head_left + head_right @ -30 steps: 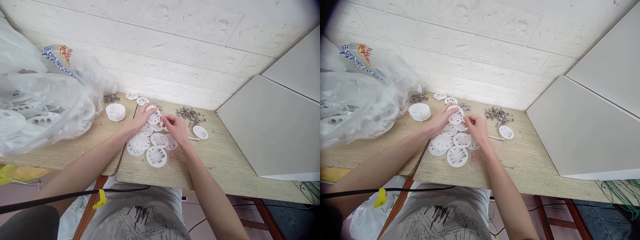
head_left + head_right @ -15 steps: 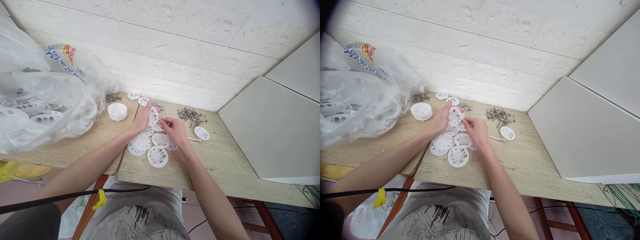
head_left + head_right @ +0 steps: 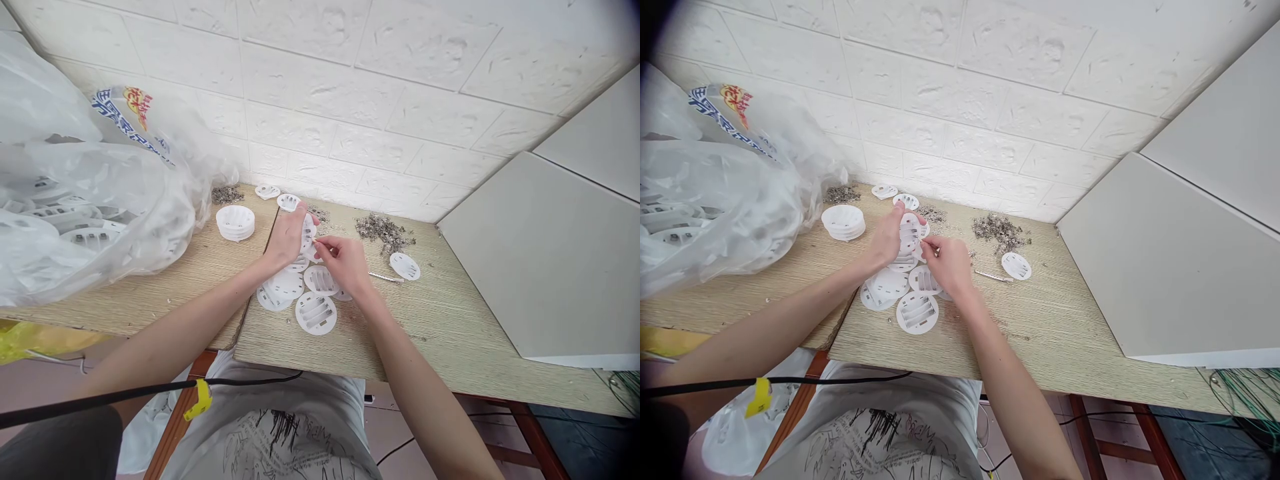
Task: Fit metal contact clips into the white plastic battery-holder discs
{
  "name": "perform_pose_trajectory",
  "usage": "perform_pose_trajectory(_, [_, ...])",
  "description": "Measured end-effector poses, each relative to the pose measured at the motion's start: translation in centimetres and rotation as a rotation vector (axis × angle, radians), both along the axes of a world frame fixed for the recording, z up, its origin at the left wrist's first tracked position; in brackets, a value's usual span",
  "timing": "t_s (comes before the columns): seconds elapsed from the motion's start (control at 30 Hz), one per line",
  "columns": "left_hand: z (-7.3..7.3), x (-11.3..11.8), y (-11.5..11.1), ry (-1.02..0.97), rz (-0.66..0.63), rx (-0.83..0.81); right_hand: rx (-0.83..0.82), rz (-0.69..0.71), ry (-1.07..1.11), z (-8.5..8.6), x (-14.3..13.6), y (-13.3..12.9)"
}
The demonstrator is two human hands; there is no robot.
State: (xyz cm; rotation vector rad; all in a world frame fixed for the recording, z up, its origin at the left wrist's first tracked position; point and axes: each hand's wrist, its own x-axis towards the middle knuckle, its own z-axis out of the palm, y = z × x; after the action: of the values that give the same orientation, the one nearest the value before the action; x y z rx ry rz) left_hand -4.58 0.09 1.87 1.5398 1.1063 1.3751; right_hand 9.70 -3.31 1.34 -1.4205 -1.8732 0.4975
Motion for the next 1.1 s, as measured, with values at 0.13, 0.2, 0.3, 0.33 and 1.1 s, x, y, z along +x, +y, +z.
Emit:
perform_pose_trajectory(0.13, [-0.16,0.10,-0.12,0.084,0.031,0.104,-0.024,-0.029,0.021,-0.12,-0.54,-0.17])
perform_pose_trajectory(0.2, [-0.07,0.12,-0.22,0.089,0.039,0.140,-0.027,-0.019,0.038,-0.09,-0.72,-0.22])
perform_pose_trajectory(0.3, [0.24,0.07,-0.39,0.111,0.045,0.156,-0.038,-0.002,0.066,0.00,-0.86,-0.26])
perform_pose_trajectory(0.33, [0.35,0.05,-0.43,0.121,0.048,0.147,-0.043,-0.001,0.073,0.04,-0.88,-0.26])
perform_pose_trajectory(1.1, [0.26,0.44,-0.62,0.177,0.104,0.115,-0.033,-0.045,0.005,0.12,-1.11,-0.30])
